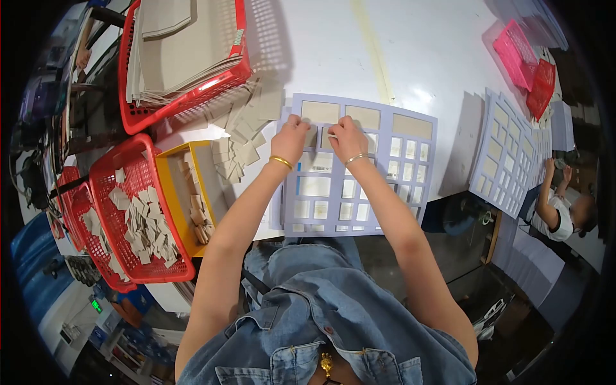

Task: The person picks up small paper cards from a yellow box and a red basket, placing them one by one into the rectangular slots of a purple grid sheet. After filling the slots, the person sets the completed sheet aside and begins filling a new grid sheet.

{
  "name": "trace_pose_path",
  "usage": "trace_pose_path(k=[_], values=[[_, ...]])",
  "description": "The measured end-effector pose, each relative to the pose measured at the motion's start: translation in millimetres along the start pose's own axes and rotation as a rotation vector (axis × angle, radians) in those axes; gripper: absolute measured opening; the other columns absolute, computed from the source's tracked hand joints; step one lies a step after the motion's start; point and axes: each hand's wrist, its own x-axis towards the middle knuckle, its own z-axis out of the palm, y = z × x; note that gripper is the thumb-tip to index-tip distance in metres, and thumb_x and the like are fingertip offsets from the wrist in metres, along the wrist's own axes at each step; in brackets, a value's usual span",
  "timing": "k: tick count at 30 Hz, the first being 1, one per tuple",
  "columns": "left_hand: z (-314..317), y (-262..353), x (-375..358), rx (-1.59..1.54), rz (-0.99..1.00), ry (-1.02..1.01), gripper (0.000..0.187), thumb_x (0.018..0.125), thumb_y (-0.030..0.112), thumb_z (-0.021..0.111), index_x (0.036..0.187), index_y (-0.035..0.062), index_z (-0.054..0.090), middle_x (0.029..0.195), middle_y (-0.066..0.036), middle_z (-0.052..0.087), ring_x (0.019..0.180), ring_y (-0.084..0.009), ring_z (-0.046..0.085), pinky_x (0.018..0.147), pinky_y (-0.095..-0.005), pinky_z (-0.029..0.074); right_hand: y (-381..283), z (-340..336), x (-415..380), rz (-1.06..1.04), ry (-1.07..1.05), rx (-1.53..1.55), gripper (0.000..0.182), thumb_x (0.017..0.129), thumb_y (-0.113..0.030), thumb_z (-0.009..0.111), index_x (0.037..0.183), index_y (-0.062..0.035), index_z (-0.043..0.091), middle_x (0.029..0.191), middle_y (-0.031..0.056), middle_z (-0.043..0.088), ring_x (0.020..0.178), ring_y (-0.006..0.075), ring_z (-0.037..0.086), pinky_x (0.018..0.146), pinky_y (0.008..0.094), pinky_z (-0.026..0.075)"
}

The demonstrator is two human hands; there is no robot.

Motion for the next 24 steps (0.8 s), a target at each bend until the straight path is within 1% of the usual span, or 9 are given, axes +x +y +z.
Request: trace_pose_path(k=[3, 7, 8, 11, 12, 16, 18, 22, 24], values=[[5.2, -1.3, -12.9, 0.056, 0.043, -0.015, 0.027, 0.081, 0.002, 0.055, 0.102, 0.0151, 0.066, 0.102, -0.006, 0.056, 0.095, -0.0257, 0.059, 0.072, -0.0376, 0.053, -1.0, 7.8, -5.9, 0.040, 0.004, -0.033, 0.015, 0.074, -0.013, 0.070, 0.088, -0.0152, 0.070, 0.090, 0.0051, 0.054, 0.085, 0.0248, 0.059, 0.069, 0.0399, 0.050], [-3.4, -4.4, -27.1, -0.023, 0.040, -0.038, 0.029, 0.082, 0.002, 0.053, 0.103, 0.0162, 0.066, 0.101, -0.006, 0.056, 0.094, -0.0270, 0.059, 0.072, -0.0384, 0.052, -13.2, 2.5, 2.1, -0.085, 0.017, -0.165, 0.009, 0.075, -0.017, 0.070, 0.083, -0.0171, 0.071, 0.090, 0.0026, 0.056, 0.090, 0.0225, 0.056, 0.076, 0.0403, 0.044], [-6.1, -3.7, -34.3, -0.175, -0.037, 0.023, 0.027, 0.082, 0.002, 0.055, 0.103, 0.0149, 0.066, 0.101, -0.007, 0.057, 0.093, -0.0292, 0.059, 0.073, -0.0400, 0.052, -22.9, 3.5, 4.0, -0.103, 0.047, -0.134, 0.008, 0.075, -0.018, 0.070, 0.083, -0.0174, 0.071, 0.090, 0.0021, 0.057, 0.091, 0.0222, 0.056, 0.077, 0.0402, 0.042], [-14.6, -23.0, -64.0, -0.177, -0.170, 0.334, 0.028, 0.078, 0.002, 0.058, 0.103, 0.0124, 0.064, 0.102, -0.010, 0.056, 0.090, -0.0322, 0.059, 0.070, -0.0414, 0.050, -58.8, 18.8, 11.1, -0.149, -0.011, -0.096, 0.010, 0.074, -0.021, 0.069, 0.084, -0.0181, 0.070, 0.091, 0.0012, 0.058, 0.093, 0.0221, 0.055, 0.080, 0.0403, 0.039], [-17.0, -35.9, -73.5, -0.094, -0.193, 0.390, 0.030, 0.078, 0.002, 0.060, 0.106, 0.0118, 0.062, 0.104, -0.012, 0.056, 0.094, -0.0327, 0.058, 0.075, -0.0418, 0.049, -73.1, 26.6, 12.3, -0.160, -0.054, -0.094, 0.011, 0.074, -0.021, 0.070, 0.085, -0.0183, 0.070, 0.091, 0.0011, 0.058, 0.094, 0.0223, 0.055, 0.081, 0.0404, 0.039], [-21.4, -86.2, -101.1, 0.107, -0.340, 0.310, 0.045, 0.073, -0.001, 0.062, 0.116, 0.0126, 0.060, 0.116, -0.011, 0.053, 0.105, -0.0319, 0.054, 0.087, -0.0428, 0.046, -117.8, 79.7, 15.5, -0.307, -0.029, -0.128, 0.012, 0.074, -0.020, 0.068, 0.087, -0.0192, 0.070, 0.090, 0.0020, 0.058, 0.094, 0.0213, 0.053, 0.081, 0.0403, 0.037], [-26.2, -98.0, -104.3, 0.152, -0.332, 0.222, 0.045, 0.073, 0.002, 0.063, 0.117, 0.0133, 0.060, 0.117, -0.010, 0.054, 0.106, -0.0308, 0.053, 0.088, -0.0426, 0.045, -131.9, 100.9, 21.3, -0.301, -0.076, -0.214, 0.011, 0.078, -0.017, 0.060, 0.085, -0.0166, 0.069, 0.093, 0.0032, 0.058, 0.098, 0.0213, 0.052, 0.082, 0.0408, 0.036], [-24.1, -111.2, -115.3, 0.270, -0.224, 0.125, 0.036, 0.077, 0.007, 0.062, 0.112, 0.0129, 0.059, 0.115, -0.008, 0.055, 0.106, -0.0279, 0.055, 0.086, -0.0414, 0.046, -140.0, 101.8, 10.6, -0.307, -0.232, -0.299, 0.012, 0.079, -0.015, 0.057, 0.083, -0.0126, 0.068, 0.101, 0.0047, 0.057, 0.104, 0.0221, 0.049, 0.084, 0.0394, 0.035], [-20.4, -112.0, -119.8, 0.238, -0.210, 0.065, 0.031, 0.079, 0.008, 0.060, 0.110, 0.0119, 0.057, 0.115, -0.007, 0.056, 0.104, -0.0269, 0.056, 0.085, -0.0412, 0.046, -137.4, 102.4, 2.4, -0.379, -0.147, -0.287, 0.011, 0.078, -0.014, 0.058, 0.081, -0.0124, 0.068, 0.100, 0.0046, 0.057, 0.103, 0.0217, 0.049, 0.084, 0.0388, 0.035]])
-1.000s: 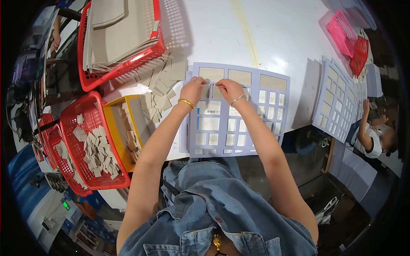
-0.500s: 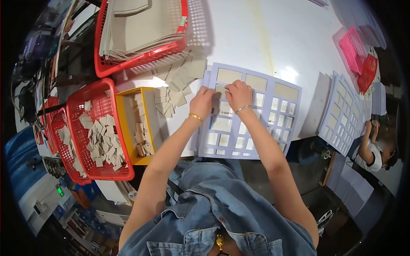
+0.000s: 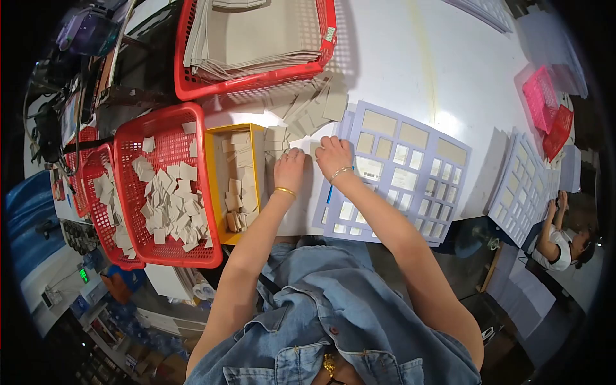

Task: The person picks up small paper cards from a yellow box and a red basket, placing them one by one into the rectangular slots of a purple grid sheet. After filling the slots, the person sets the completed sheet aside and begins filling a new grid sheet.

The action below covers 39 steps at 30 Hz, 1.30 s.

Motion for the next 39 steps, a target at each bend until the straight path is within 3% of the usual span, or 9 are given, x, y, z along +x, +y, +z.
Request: trace_pose_path(k=[7, 13, 14, 17, 19, 21, 24, 27, 39], values=[[-7.2, 1.0, -10.5, -0.145, -0.029, -0.009, 0.023, 0.080, 0.006, 0.056, 0.103, 0.0113, 0.058, 0.101, -0.009, 0.057, 0.089, -0.0313, 0.061, 0.074, -0.0433, 0.050, -6.7, 11.1, 12.3, 0.149, -0.021, 0.021, 0.010, 0.074, -0.016, 0.067, 0.084, -0.0145, 0.066, 0.103, 0.0013, 0.062, 0.102, 0.0222, 0.054, 0.086, 0.0389, 0.037], [-16.3, 11.6, -24.0, -0.381, -0.133, 0.086, 0.014, 0.080, 0.001, 0.059, 0.091, 0.0098, 0.058, 0.091, -0.010, 0.056, 0.077, -0.0286, 0.061, 0.068, -0.0385, 0.050, 3.1, 0.5, -4.5, 0.153, -0.144, 0.258, 0.011, 0.082, -0.011, 0.058, 0.090, -0.0165, 0.064, 0.090, 0.0041, 0.063, 0.092, 0.0253, 0.062, 0.075, 0.0407, 0.049], [-21.7, 17.2, -24.9, -0.422, -0.107, 0.122, 0.011, 0.081, 0.002, 0.063, 0.088, 0.0071, 0.057, 0.086, -0.010, 0.057, 0.073, -0.0258, 0.060, 0.065, -0.0343, 0.048, 7.7, -11.9, -13.9, 0.211, -0.126, 0.368, 0.021, 0.082, -0.006, 0.056, 0.098, -0.0145, 0.066, 0.101, 0.0101, 0.061, 0.093, 0.0296, 0.062, 0.080, 0.0402, 0.051], [-27.4, 42.1, -17.1, -0.637, -0.039, 0.179, 0.010, 0.082, 0.003, 0.064, 0.088, 0.0045, 0.056, 0.083, -0.009, 0.057, 0.070, -0.0232, 0.058, 0.063, -0.0322, 0.047, 45.7, -33.1, -46.9, 0.316, 0.278, 0.528, 0.028, 0.082, -0.002, 0.053, 0.106, -0.0114, 0.064, 0.098, 0.0126, 0.059, 0.091, 0.0327, 0.062, 0.082, 0.0421, 0.051], [-25.6, 69.9, -0.3, -0.722, 0.004, 0.178, 0.011, 0.083, 0.004, 0.065, 0.091, 0.0024, 0.057, 0.084, -0.009, 0.060, 0.071, -0.0217, 0.058, 0.064, -0.0311, 0.048, 91.9, -44.3, -76.0, 0.334, 0.410, 0.437, 0.028, 0.084, -0.002, 0.052, 0.110, -0.0089, 0.062, 0.103, 0.0160, 0.059, 0.091, 0.0331, 0.062, 0.081, 0.0426, 0.051], [-31.3, 108.3, 21.5, -0.818, 0.014, 0.113, 0.012, 0.083, 0.004, 0.065, 0.093, 0.0028, 0.058, 0.085, -0.009, 0.061, 0.073, -0.0217, 0.060, 0.066, -0.0313, 0.049, 128.2, -65.5, -103.3, 0.567, 0.469, 0.645, 0.024, 0.086, -0.005, 0.055, 0.109, -0.0089, 0.060, 0.102, 0.0160, 0.063, 0.087, 0.0290, 0.064, 0.076, 0.0395, 0.052], [-22.8, 160.3, 54.2, -0.835, 0.156, -0.002, 0.013, 0.083, 0.004, 0.065, 0.095, 0.0040, 0.060, 0.086, -0.010, 0.063, 0.076, -0.0221, 0.061, 0.067, -0.0315, 0.050, 178.0, -98.2, -137.9, 0.715, 0.211, 0.636, 0.021, 0.087, -0.009, 0.060, 0.107, -0.0099, 0.060, 0.097, 0.0130, 0.068, 0.079, 0.0254, 0.065, 0.071, 0.0354, 0.051], [4.7, 194.7, 81.0, -0.751, 0.264, -0.065, 0.013, 0.083, 0.002, 0.064, 0.096, 0.0058, 0.061, 0.086, -0.010, 0.064, 0.077, -0.0230, 0.063, 0.067, -0.0318, 0.051, 209.1, -94.5, -154.4, 0.635, 0.200, 0.623, 0.019, 0.086, -0.010, 0.062, 0.105, -0.0110, 0.061, 0.087, 0.0088, 0.069, 0.073, 0.0235, 0.065, 0.066, 0.0322, 0.051], [38.2, 225.8, 111.1, -0.475, 0.267, -0.134, 0.010, 0.084, 0.005, 0.058, 0.092, 0.0056, 0.064, 0.089, -0.011, 0.065, 0.084, -0.0297, 0.062, 0.073, -0.0385, 0.050, 234.5, -81.3, -137.8, 0.625, 0.056, 0.677, 0.014, 0.086, -0.010, 0.060, 0.099, -0.0095, 0.065, 0.091, 0.0078, 0.069, 0.079, 0.0217, 0.065, 0.071, 0.0326, 0.051]])
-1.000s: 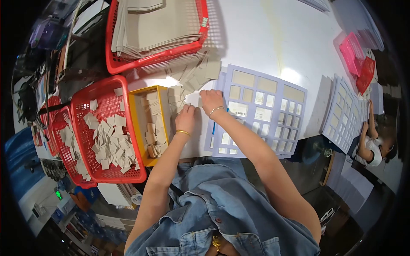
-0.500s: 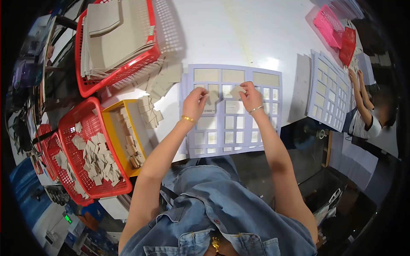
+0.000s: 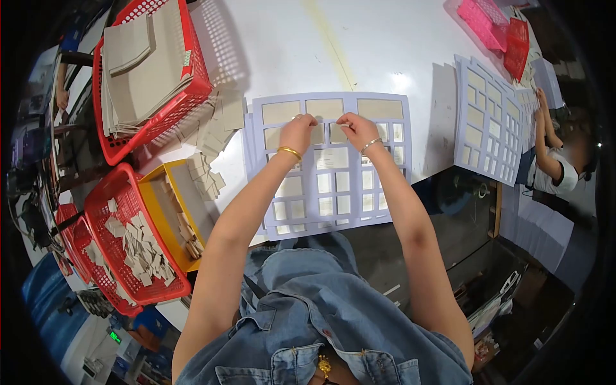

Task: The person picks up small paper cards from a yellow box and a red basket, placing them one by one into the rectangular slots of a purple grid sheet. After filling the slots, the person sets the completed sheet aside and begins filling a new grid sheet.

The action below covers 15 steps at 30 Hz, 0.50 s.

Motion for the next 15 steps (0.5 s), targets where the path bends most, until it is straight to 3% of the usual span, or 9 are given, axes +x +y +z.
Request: trace_pose_path(k=[3, 9, 15], values=[[0.2, 1.3, 1.7, -0.004, 0.007, -0.033, 0.010, 0.085, 0.005, 0.057, 0.092, 0.0054, 0.064, 0.090, -0.011, 0.065, 0.085, -0.0303, 0.062, 0.074, -0.0389, 0.050, -4.5, -2.0, -0.5, 0.027, -0.032, -0.024, 0.015, 0.086, -0.009, 0.058, 0.099, -0.0093, 0.065, 0.090, 0.0090, 0.069, 0.081, 0.0234, 0.065, 0.072, 0.0336, 0.052], [-4.4, 1.9, 7.6, 0.038, 0.020, -0.136, 0.010, 0.085, 0.005, 0.056, 0.092, 0.0056, 0.063, 0.093, -0.012, 0.065, 0.088, -0.0309, 0.061, 0.077, -0.0395, 0.049, -0.8, 15.5, -3.3, -0.180, 0.134, -0.281, 0.015, 0.081, -0.008, 0.063, 0.095, -0.0106, 0.062, 0.100, 0.0059, 0.060, 0.085, 0.0287, 0.063, 0.070, 0.0395, 0.053], [-7.8, 0.5, 10.0, 0.004, 0.001, -0.163, 0.010, 0.085, 0.004, 0.056, 0.092, 0.0049, 0.063, 0.094, -0.012, 0.065, 0.088, -0.0317, 0.061, 0.078, -0.0404, 0.049, -0.4, 25.2, -13.9, -0.213, 0.205, -0.361, 0.018, 0.076, -0.007, 0.068, 0.091, -0.0128, 0.060, 0.099, 0.0052, 0.055, 0.085, 0.0271, 0.061, 0.066, 0.0409, 0.052]])
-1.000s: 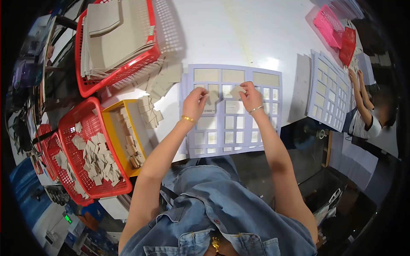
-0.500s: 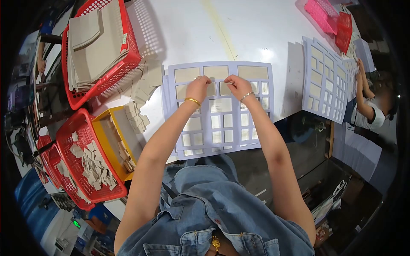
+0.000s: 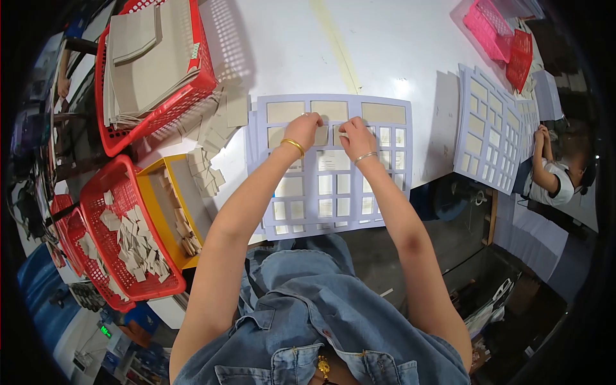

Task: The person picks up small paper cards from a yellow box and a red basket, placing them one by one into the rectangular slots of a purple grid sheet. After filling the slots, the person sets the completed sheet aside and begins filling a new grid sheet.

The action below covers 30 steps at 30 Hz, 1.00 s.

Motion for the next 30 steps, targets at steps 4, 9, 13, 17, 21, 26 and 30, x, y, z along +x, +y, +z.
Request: trace_pose_path(k=[4, 9, 13, 17, 21, 26, 30], values=[[4.3, -7.6, 0.8, -0.002, 0.023, 0.028, 0.010, 0.085, 0.003, 0.056, 0.092, 0.0040, 0.063, 0.094, -0.013, 0.065, 0.088, -0.0319, 0.061, 0.077, -0.0403, 0.050, -1.3, 0.7, -4.6, 0.022, 0.002, 0.008, 0.018, 0.075, -0.008, 0.069, 0.090, -0.0128, 0.060, 0.098, 0.0052, 0.055, 0.084, 0.0266, 0.061, 0.066, 0.0405, 0.052], [6.9, 0.9, -4.9, -0.001, 0.016, 0.094, 0.007, 0.085, 0.003, 0.056, 0.090, 0.0038, 0.062, 0.092, -0.011, 0.063, 0.085, -0.0321, 0.061, 0.075, -0.0403, 0.050, -5.1, 2.5, -8.3, 0.038, 0.013, 0.028, 0.015, 0.075, -0.007, 0.068, 0.087, -0.0118, 0.061, 0.095, 0.0050, 0.055, 0.085, 0.0269, 0.060, 0.066, 0.0399, 0.053], [5.7, 9.4, -11.8, 0.044, 0.010, 0.189, 0.009, 0.081, 0.000, 0.057, 0.087, 0.0061, 0.062, 0.091, -0.008, 0.060, 0.086, -0.0299, 0.061, 0.072, -0.0399, 0.051, -7.1, 4.3, -11.9, -0.017, 0.118, 0.012, 0.012, 0.075, -0.008, 0.068, 0.085, -0.0125, 0.063, 0.095, 0.0038, 0.056, 0.088, 0.0258, 0.057, 0.073, 0.0398, 0.048], [4.5, 0.2, -33.8, 0.285, 0.215, 0.152, 0.021, 0.076, -0.001, 0.057, 0.091, 0.0112, 0.065, 0.099, -0.004, 0.062, 0.099, -0.0246, 0.058, 0.078, -0.0384, 0.048, -11.8, 3.7, -21.5, -0.029, 0.197, -0.100, 0.010, 0.076, -0.011, 0.068, 0.084, -0.0158, 0.068, 0.094, 0.0019, 0.055, 0.091, 0.0234, 0.053, 0.079, 0.0389, 0.040], [6.2, -11.1, -48.3, 0.392, 0.362, 0.119, 0.030, 0.074, -0.002, 0.057, 0.098, 0.0135, 0.067, 0.107, 0.000, 0.063, 0.109, -0.0233, 0.053, 0.086, -0.0385, 0.042, -17.6, 6.0, -27.0, 0.063, 0.128, -0.172, 0.011, 0.076, -0.012, 0.066, 0.084, -0.0181, 0.071, 0.095, 0.0015, 0.055, 0.094, 0.0221, 0.052, 0.081, 0.0384, 0.037], [-15.8, -4.5, -82.9, 0.102, 0.276, 0.360, 0.035, 0.070, -0.010, 0.053, 0.098, 0.0093, 0.064, 0.105, -0.006, 0.062, 0.105, -0.0280, 0.054, 0.087, -0.0409, 0.042, -34.7, -7.6, -47.0, 0.030, 0.125, -0.156, 0.018, 0.076, -0.011, 0.065, 0.093, -0.0152, 0.069, 0.095, 0.0048, 0.055, 0.095, 0.0248, 0.052, 0.081, 0.0398, 0.038], [-29.5, -45.6, -164.5, -0.086, 0.005, 0.598, 0.031, 0.073, -0.012, 0.050, 0.099, 0.0037, 0.059, 0.098, -0.012, 0.059, 0.095, -0.0293, 0.056, 0.084, -0.0396, 0.043, -54.3, -5.1, -115.1, 0.002, 0.117, -0.032, 0.022, 0.075, -0.009, 0.063, 0.096, -0.0119, 0.066, 0.094, 0.0072, 0.056, 0.093, 0.0284, 0.052, 0.079, 0.0420, 0.038]])
